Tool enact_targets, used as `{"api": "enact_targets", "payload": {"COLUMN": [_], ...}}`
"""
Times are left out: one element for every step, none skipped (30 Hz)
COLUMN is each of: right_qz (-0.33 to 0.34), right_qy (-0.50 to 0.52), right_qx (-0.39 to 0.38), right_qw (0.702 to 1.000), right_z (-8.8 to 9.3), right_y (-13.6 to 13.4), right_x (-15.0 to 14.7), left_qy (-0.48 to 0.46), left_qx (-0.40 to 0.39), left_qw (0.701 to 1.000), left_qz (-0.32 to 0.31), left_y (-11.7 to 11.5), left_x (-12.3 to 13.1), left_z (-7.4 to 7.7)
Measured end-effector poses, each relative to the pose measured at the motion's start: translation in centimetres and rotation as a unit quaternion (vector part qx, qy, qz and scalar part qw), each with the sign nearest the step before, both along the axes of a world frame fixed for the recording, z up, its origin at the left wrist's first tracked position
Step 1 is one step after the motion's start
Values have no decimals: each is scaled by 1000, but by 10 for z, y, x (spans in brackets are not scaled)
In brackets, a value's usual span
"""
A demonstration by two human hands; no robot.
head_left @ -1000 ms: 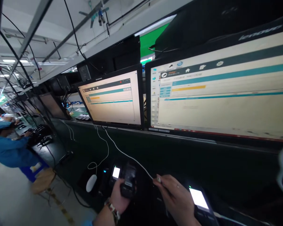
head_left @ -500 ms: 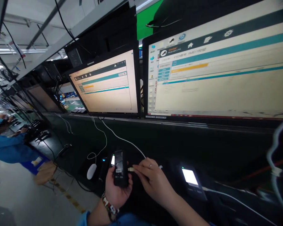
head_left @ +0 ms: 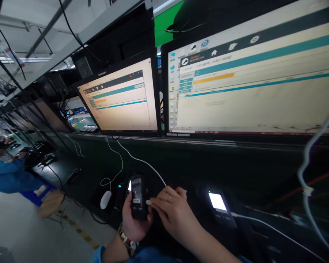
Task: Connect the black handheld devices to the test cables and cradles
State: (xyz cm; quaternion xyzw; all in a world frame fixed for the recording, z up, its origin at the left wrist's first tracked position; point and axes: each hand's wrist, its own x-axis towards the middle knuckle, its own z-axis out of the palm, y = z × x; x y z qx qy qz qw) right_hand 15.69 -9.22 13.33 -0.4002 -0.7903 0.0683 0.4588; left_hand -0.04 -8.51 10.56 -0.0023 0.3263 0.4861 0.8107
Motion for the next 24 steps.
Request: {"api": "enact_targets", "payload": {"right_qz": [-3,-3,0,4,9,12,14,12,2,-18,-48,-81,-115,-145,-169,-185,-197,-206,-211,-213,-217,-225,-237,-254], "right_qy": [-6,-10,-12,-11,-10,-10,-16,-29,-46,-65,-86,-104,-117,-124,-125,-121,-111,-99,-89,-81,-74,-68,-59,-48], "right_qx": [-4,-7,-10,-14,-18,-28,-43,-62,-79,-92,-98,-98,-97,-98,-104,-114,-126,-137,-147,-155,-160,-161,-156,-148], "right_qw": [1000,1000,1000,1000,1000,999,999,998,996,993,990,986,982,977,972,969,966,964,962,961,960,959,957,955], "right_z": [0,-1,-1,-2,-3,-4,-6,-10,-14,-20,-27,-35,-44,-53,-63,-72,-81,-90,-97,-103,-108,-113,-118,-122], "right_y": [-1,-2,-2,-1,0,2,5,9,13,17,20,22,22,21,17,11,3,-7,-17,-27,-37,-47,-57,-66], "right_x": [-1,-1,-1,-1,-1,0,1,2,4,5,7,9,11,13,16,19,23,27,32,37,44,51,58,66], "left_qy": [9,19,30,40,47,51,52,53,54,57,63,76,95,119,146,176,203,236,275,321,366,397,423,452], "left_qx": [4,9,14,19,21,21,20,19,20,24,29,35,43,52,66,83,103,127,148,153,159,151,147,145], "left_qw": [1000,1000,999,999,998,998,998,998,998,998,997,996,995,991,986,978,969,954,936,918,902,891,882,868], "left_qz": [6,12,17,18,19,17,16,16,17,17,16,12,2,-14,-38,-70,-100,-135,-163,-173,-167,-157,-149,-143], "left_y": [0,-1,-1,-2,-2,-3,-2,-1,1,5,9,16,23,31,40,50,59,68,77,86,95,104,111,116], "left_x": [1,2,3,4,5,6,8,10,12,14,17,20,23,25,27,28,28,28,27,26,25,25,25,25], "left_z": [0,0,1,2,2,2,1,-1,-5,-10,-17,-24,-33,-42,-50,-58,-64,-70,-75,-79,-82,-86,-89,-92]}}
